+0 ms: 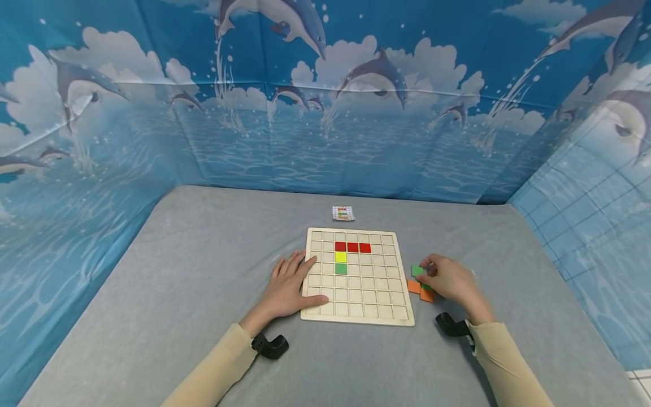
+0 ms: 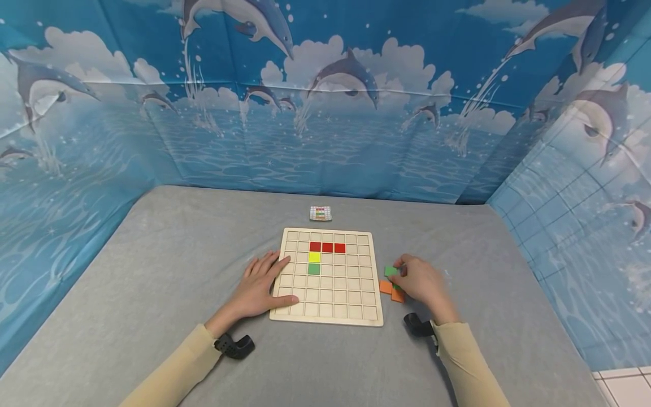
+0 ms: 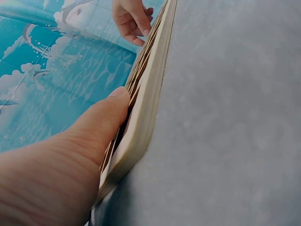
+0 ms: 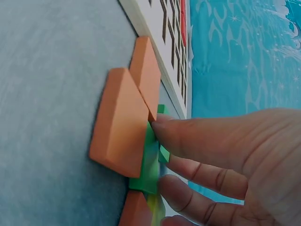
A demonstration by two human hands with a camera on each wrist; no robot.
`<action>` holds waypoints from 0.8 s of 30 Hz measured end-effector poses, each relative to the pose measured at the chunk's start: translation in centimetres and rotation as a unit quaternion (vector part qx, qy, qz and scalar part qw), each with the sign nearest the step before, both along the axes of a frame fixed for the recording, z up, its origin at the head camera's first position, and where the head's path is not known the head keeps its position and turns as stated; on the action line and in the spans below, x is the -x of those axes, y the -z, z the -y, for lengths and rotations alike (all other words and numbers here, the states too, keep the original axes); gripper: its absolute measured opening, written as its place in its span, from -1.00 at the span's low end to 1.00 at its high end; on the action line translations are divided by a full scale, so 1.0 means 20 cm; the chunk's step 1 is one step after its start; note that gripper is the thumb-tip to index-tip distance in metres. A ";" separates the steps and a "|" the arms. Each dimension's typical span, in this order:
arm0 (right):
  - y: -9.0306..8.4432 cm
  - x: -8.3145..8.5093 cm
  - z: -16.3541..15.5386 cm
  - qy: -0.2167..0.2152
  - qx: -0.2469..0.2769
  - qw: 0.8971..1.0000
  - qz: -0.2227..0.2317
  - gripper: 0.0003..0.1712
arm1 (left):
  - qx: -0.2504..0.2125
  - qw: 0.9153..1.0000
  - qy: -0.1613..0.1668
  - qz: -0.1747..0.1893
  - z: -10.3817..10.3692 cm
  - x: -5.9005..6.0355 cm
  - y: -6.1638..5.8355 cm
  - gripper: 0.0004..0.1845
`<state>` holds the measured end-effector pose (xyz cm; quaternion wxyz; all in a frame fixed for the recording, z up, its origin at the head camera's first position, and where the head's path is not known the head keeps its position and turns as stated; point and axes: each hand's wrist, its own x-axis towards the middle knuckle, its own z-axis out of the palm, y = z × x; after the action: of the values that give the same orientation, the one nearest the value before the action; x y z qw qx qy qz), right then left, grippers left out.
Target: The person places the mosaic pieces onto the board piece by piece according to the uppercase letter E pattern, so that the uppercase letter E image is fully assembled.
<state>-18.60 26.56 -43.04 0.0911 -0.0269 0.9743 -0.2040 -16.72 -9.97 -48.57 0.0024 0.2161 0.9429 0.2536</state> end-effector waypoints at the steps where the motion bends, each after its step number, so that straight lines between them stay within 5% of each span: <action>1: 0.00 0.00 0.00 0.000 0.000 1.000 -0.001 -0.66 | 0.001 1.000 0.000 0.000 0.00 0.00 0.00 0.02; 11: 0.02 0.01 0.02 0.002 -0.001 0.999 -0.034 -0.68 | 0.000 1.000 0.002 0.001 0.00 0.00 0.00 0.02; 24: 0.03 -0.01 0.02 -0.003 0.059 0.995 -0.074 -0.76 | 0.002 1.000 -0.002 0.003 0.00 0.00 0.00 0.02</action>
<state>-18.40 26.06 -43.66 0.0177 -0.0499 0.9645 -0.2588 -16.81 -9.92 -48.57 0.0057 0.2137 0.9438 0.2522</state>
